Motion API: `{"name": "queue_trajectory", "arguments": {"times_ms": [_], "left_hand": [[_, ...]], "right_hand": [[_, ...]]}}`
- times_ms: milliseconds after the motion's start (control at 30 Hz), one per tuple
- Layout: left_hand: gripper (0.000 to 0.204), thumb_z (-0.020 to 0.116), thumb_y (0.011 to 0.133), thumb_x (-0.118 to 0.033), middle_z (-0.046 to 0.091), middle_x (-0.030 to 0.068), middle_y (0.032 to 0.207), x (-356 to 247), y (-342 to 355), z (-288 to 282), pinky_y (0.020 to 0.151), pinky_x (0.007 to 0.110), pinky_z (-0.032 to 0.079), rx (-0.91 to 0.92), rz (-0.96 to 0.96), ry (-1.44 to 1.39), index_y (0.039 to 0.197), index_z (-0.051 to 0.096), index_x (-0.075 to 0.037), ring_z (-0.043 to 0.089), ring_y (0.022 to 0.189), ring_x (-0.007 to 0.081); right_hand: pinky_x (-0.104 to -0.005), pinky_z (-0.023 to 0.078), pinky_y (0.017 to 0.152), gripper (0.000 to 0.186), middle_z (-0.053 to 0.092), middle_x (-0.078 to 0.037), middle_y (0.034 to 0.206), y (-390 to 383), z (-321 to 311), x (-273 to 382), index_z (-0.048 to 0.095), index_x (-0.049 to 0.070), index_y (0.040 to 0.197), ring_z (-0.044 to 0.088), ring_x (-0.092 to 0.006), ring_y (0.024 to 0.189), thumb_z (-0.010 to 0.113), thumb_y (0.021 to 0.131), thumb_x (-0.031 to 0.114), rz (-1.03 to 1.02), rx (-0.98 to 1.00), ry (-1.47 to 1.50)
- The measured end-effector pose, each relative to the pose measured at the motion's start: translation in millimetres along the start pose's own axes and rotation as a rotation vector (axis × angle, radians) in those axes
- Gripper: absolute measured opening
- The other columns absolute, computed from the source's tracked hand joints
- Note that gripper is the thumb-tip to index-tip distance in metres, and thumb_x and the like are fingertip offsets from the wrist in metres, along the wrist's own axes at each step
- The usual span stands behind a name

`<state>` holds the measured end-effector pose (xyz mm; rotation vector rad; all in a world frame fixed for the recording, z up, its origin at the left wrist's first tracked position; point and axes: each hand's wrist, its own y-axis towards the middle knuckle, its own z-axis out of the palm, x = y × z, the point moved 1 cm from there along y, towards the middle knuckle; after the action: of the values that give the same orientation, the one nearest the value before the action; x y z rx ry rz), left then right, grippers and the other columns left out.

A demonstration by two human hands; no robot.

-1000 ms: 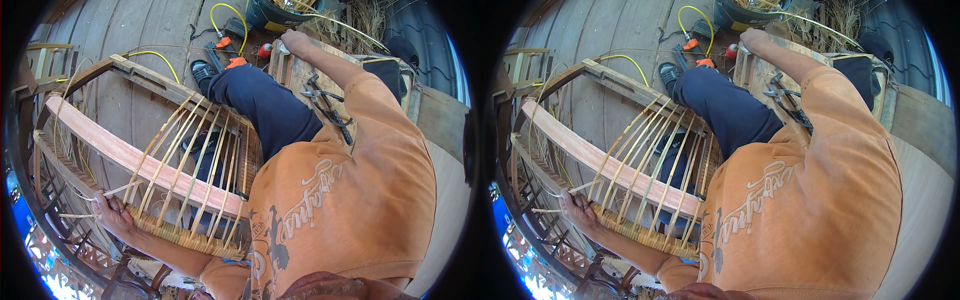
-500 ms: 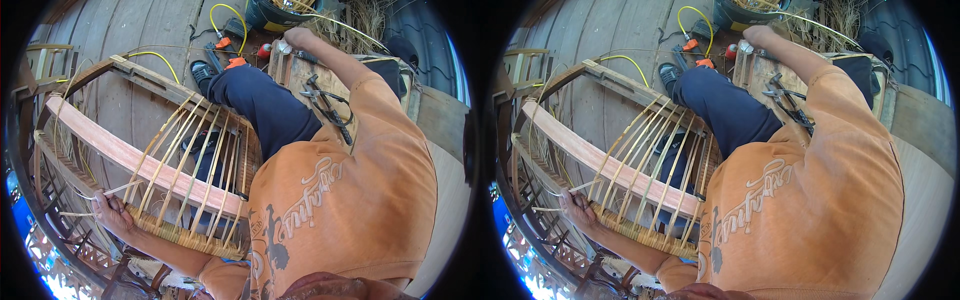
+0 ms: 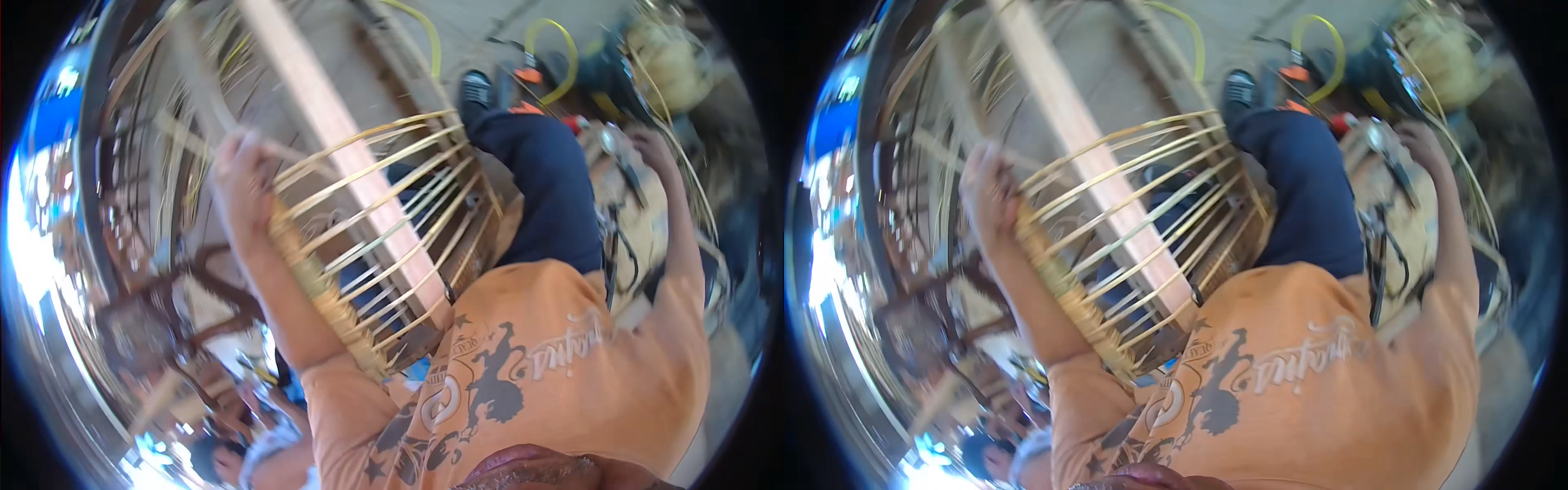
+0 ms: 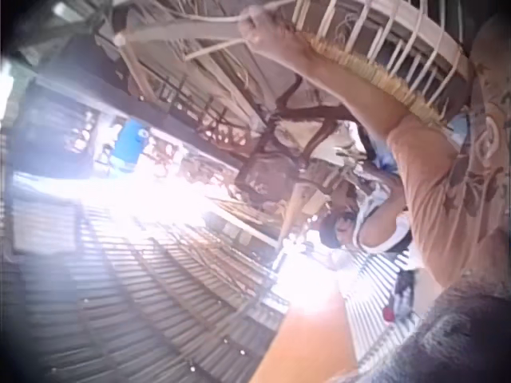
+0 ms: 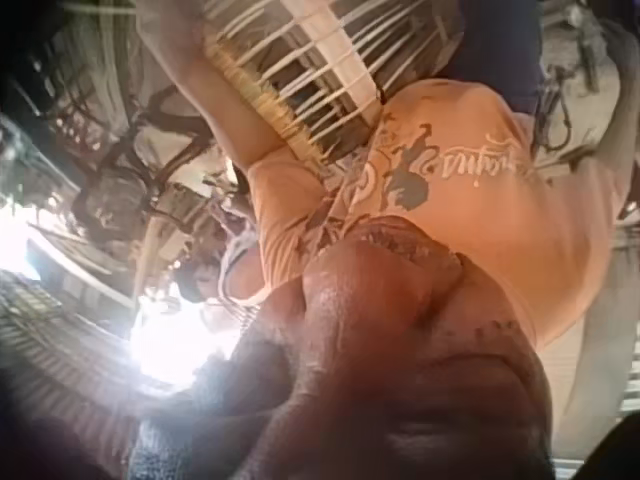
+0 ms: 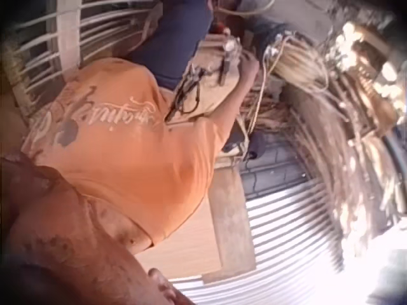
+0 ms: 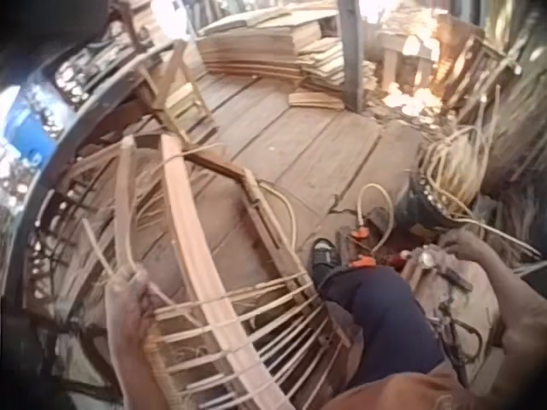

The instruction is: Weave rattan strips onto a wooden furniture frame using a pneumatic staple gun and pliers.

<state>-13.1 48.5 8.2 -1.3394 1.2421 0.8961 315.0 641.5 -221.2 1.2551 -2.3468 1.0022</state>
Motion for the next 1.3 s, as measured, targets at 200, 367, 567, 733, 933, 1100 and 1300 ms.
{"name": "queue_trajectory", "arguments": {"times_ms": [200, 367, 567, 733, 933, 1100, 1300], "left_hand": [[0.016, 0.062, 0.084, -0.018, 0.052, -0.0018, 0.062, 1, -1, -8, 0.037, 0.017, 0.023, 0.043, 0.004, 0.059, 0.086, 0.058, -0.003, 0.034, 0.042, 0.0008], [0.017, 0.063, 0.084, -0.022, 0.052, -0.0022, 0.063, 11, 7, -19, 0.039, 0.017, 0.024, 0.085, 0.022, 0.151, 0.085, 0.058, -0.005, 0.035, 0.044, 0.0003], [0.032, 0.063, 0.081, -0.034, 0.042, -0.0043, 0.052, 13, 8, -19, 0.044, 0.024, 0.024, 0.077, 0.121, 0.247, 0.069, 0.059, -0.005, 0.032, 0.046, 0.0043], [0.022, 0.064, 0.082, -0.026, 0.052, -0.0026, 0.062, 12, 6, -18, 0.038, 0.019, 0.02, 0.097, 0.103, 0.197, 0.082, 0.058, -0.005, 0.031, 0.043, 0.0009], [0.024, 0.064, 0.082, -0.028, 0.052, -0.0025, 0.063, 13, 4, -18, 0.038, 0.019, 0.019, 0.097, 0.113, 0.203, 0.081, 0.058, -0.005, 0.03, 0.044, 0.001], [0.024, 0.064, 0.083, -0.029, 0.052, -0.0026, 0.063, 16, 8, -20, 0.038, 0.019, 0.018, 0.106, 0.148, 0.196, 0.083, 0.058, -0.006, 0.029, 0.044, 0.0008], [0.024, 0.064, 0.083, -0.029, 0.052, -0.0031, 0.063, 16, 8, -19, 0.038, 0.019, 0.018, 0.111, 0.134, 0.194, 0.084, 0.057, -0.006, 0.028, 0.044, 0.0003]], "right_hand": [[-0.0177, 0.038, 0.067, 0.019, 0.057, 0.004, 0.089, -17, 6, 258, 0.063, 0.003, 0.106, 0.047, -0.0038, 0.075, 0.055, 0.089, 0.004, -0.282, -0.086, 0.389], [-0.028, 0.047, 0.076, 0.019, 0.063, -0.009, 0.093, -25, 51, 409, 0.064, 0.003, 0.101, 0.061, -0.0204, 0.087, 0.059, 0.083, 0.001, -0.939, 0.027, 0.24], [-0.032, 0.049, 0.074, 0.023, 0.062, -0.009, 0.095, -26, 90, 473, 0.064, 0.008, 0.103, 0.061, -0.026, 0.085, 0.059, 0.082, 0.002, -1.229, 0.111, 0.135], [-0.0326, 0.05, 0.071, 0.026, 0.062, -0.009, 0.096, -24, 97, 480, 0.063, 0.009, 0.105, 0.061, -0.0262, 0.085, 0.059, 0.081, 0.001, -1.252, 0.153, 0.039], [-0.0341, 0.051, 0.072, 0.028, 0.061, -0.008, 0.096, -18, 105, 487, 0.063, 0.01, 0.105, 0.061, -0.0269, 0.086, 0.058, 0.079, 0.0, -1.27, 0.067, -0.049], [-0.0343, 0.051, 0.07, 0.028, 0.061, -0.008, 0.096, -23, 105, 480, 0.064, 0.011, 0.103, 0.061, -0.0275, 0.084, 0.059, 0.077, 0.001, -1.299, 0.065, -0.07], [-0.0336, 0.051, 0.07, 0.027, 0.062, -0.009, 0.093, -23, 105, 469, 0.065, 0.011, 0.103, 0.062, -0.0276, 0.084, 0.059, 0.079, 0.001, -1.234, 0.13, 0.016]]}}
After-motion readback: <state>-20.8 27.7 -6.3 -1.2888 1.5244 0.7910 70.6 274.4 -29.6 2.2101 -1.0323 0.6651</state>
